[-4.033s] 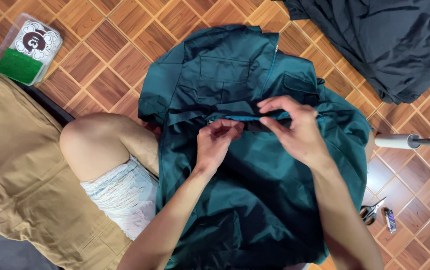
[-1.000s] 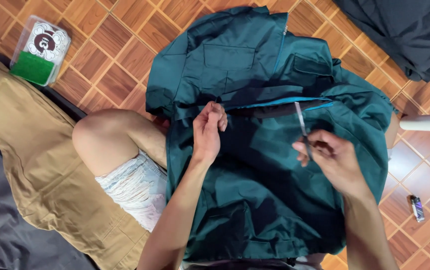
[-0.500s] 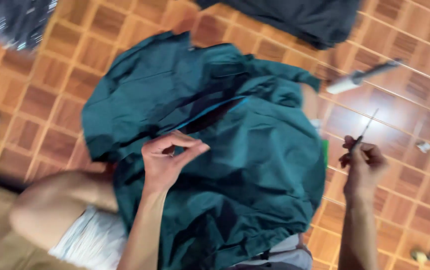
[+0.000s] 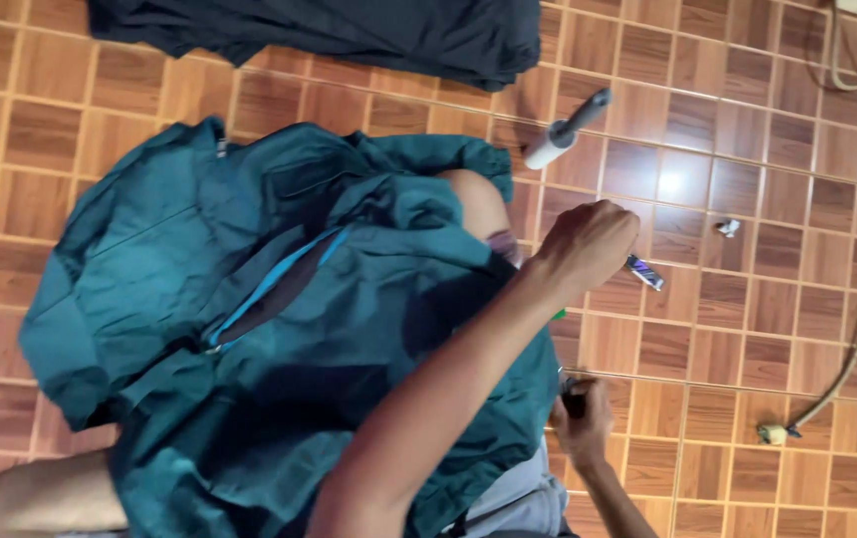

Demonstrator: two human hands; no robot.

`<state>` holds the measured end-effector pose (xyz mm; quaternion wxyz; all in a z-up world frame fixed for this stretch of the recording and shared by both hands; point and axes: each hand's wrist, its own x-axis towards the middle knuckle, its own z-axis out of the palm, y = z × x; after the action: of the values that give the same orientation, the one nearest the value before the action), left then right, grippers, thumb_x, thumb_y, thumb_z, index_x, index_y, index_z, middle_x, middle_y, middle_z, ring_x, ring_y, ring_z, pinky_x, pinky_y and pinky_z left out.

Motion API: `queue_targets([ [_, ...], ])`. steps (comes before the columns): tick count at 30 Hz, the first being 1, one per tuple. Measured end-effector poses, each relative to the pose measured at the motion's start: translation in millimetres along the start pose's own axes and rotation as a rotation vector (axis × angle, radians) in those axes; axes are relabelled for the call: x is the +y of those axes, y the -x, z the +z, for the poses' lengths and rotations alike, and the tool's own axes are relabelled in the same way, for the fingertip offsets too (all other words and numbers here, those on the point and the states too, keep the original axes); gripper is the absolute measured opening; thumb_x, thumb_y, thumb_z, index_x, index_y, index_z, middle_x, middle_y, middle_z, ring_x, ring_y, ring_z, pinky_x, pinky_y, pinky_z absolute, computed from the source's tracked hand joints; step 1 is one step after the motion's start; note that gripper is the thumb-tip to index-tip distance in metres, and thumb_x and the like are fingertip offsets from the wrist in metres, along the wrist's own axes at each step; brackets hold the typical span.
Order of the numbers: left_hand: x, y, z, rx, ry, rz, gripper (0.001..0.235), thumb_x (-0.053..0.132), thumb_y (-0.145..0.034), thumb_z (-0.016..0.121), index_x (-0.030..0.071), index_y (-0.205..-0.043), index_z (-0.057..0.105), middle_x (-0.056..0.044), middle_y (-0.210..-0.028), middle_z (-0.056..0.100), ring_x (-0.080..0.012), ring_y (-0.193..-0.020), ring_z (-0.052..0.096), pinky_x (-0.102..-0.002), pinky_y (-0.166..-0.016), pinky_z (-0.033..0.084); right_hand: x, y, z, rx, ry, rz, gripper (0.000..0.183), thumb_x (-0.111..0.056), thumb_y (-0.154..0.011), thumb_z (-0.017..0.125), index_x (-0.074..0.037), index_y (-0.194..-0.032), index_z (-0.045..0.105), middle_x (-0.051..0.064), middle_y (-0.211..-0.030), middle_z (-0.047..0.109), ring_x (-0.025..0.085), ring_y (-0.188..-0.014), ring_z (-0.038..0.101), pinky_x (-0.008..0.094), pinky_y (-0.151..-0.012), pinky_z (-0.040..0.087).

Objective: The person uses a lighter to melt the edges of a tear on a dark green jacket. They then fold the jacket's fabric over the damaged area and use scissors to trim the excess material, finishing by zipping the jacket's pocket.

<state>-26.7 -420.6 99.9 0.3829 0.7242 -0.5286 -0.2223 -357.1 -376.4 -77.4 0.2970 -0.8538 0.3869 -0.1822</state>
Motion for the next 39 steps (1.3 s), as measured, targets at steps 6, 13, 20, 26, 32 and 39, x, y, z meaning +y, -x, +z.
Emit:
queue_targets([
  [6,18.2,-63.9,79.3,-0.131,-0.001,-0.191,0.024,0.028,-0.090,0.072,0.007,-0.079,0.065,-0.011,-0.074,0.070,-0.0349,-0.073,0.072,-0.048,-0.065,0.058,13.5,7.4,3.9,-0.022,0.141,-0.067,0.051,-0.060,-0.087,0.061,-0.010,-0.094,0.055,0.007,-0.090,0.055,0.032,-0.078,0.059,0.045,-0.068,0.044],
  [13,34.2,-80.2,79.4,-0.220,0.059,-0.272,0.079,0.062,-0.095,0.011,0.027,-0.160,-0.017,-0.033,-0.170,0.012,-0.0508,-0.142,0.038,-0.060,-0.088,0.060,-0.6,2.2,0.5,-0.015,0.101,-0.075,0.047,-0.055,-0.088,0.064,-0.009,-0.089,0.053,0.006,-0.086,0.053,0.027,-0.070,0.054,0.041,-0.061,0.040],
  [20,10.0,-27.9,-50.2,0.285,0.230,0.090,0.047,0.044,-0.103,0.049,0.017,-0.142,0.048,-0.016,-0.119,0.080,-0.0343,-0.111,0.078,-0.048,-0.090,0.059,4.8,3.3,-3.3,-0.025,0.105,-0.095,0.044,-0.052,-0.089,0.063,-0.009,-0.090,0.053,0.006,-0.089,0.054,0.029,-0.075,0.056,0.043,-0.064,0.042],
  [26,-6.4,135.7,-199.5,0.616,0.311,-0.070,0.030,0.026,-0.099,0.074,0.030,-0.127,0.063,0.008,-0.097,0.078,0.0009,-0.088,0.070,-0.016,-0.080,0.053,17.2,6.6,8.9,-0.010,-0.159,-0.087,0.034,-0.040,-0.092,0.068,-0.008,-0.097,0.056,0.008,-0.089,0.062,0.021,-0.078,0.057,0.037,-0.073,0.046],
  [32,-96.5,325.9,-264.4,0.623,-0.240,-0.447,0.017,0.034,-0.104,0.066,0.018,-0.110,0.068,0.005,-0.086,0.072,-0.0095,-0.075,0.063,-0.029,-0.075,0.049,-12.7,-36.0,6.4,0.156,-0.319,0.146,0.029,0.005,-0.115,0.056,-0.002,-0.089,0.068,0.013,-0.090,0.069,0.016,-0.084,0.064,0.030,-0.077,0.051],
  [39,-140.0,415.5,-205.7,0.459,-0.041,-0.752,0.044,0.043,-0.076,0.086,0.020,-0.113,0.078,0.001,-0.108,0.072,-0.0174,-0.085,0.073,-0.030,-0.082,0.055,-68.0,-121.4,0.3,0.110,-0.358,0.026,0.032,0.000,-0.114,0.078,-0.002,-0.105,0.048,0.014,-0.102,0.061,0.020,-0.089,0.063,0.033,-0.072,0.055],
])
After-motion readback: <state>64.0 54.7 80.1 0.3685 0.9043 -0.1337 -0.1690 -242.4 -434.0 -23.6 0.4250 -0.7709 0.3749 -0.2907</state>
